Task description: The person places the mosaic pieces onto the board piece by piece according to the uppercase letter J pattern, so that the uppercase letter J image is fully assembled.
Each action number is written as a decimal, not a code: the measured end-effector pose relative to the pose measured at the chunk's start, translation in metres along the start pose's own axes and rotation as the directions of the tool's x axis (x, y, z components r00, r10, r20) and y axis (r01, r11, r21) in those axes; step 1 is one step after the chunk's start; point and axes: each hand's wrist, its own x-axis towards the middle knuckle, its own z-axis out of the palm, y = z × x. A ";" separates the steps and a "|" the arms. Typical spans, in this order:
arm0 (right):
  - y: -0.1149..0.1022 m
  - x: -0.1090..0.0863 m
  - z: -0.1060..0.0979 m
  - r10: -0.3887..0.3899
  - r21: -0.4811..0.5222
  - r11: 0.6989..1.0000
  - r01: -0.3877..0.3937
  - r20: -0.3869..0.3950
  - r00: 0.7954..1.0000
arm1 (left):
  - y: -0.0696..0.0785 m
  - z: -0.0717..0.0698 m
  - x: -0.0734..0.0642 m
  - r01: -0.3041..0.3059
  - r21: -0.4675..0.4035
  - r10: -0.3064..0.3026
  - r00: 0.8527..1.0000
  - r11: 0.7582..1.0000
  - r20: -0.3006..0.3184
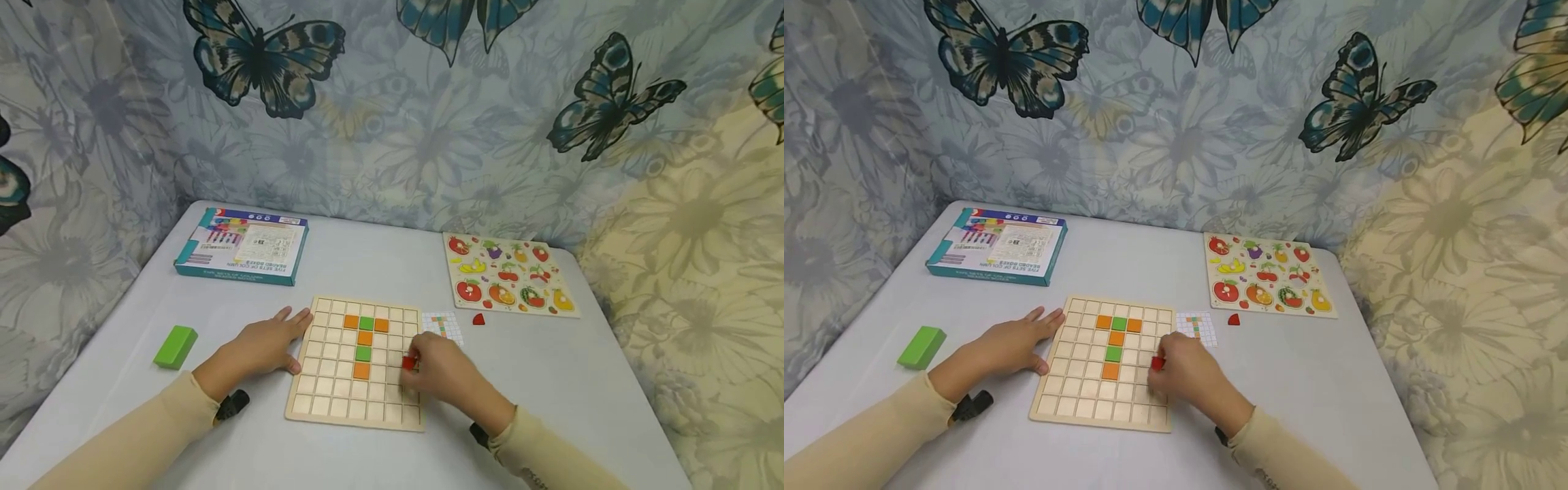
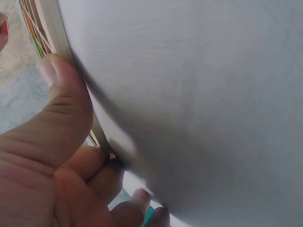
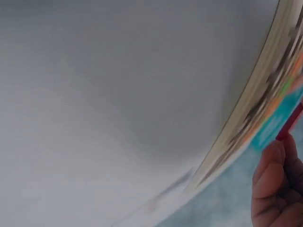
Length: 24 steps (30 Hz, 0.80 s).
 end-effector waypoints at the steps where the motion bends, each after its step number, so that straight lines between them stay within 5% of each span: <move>1: -0.010 0.001 0.005 -0.053 -0.004 0.999 0.053 0.015 0.998 | 0.000 -0.001 0.000 0.001 -0.005 -0.001 1.000 1.000 0.002; 6: -0.042 0.009 0.026 -0.204 -0.028 0.978 0.207 0.082 0.976 | -0.001 -0.002 0.000 0.006 -0.006 -0.006 1.000 1.000 0.010; 24: -0.061 0.016 0.030 -0.266 0.018 0.964 0.266 0.130 0.955 | 0.002 -0.006 -0.003 -0.018 0.025 0.018 1.000 1.000 0.012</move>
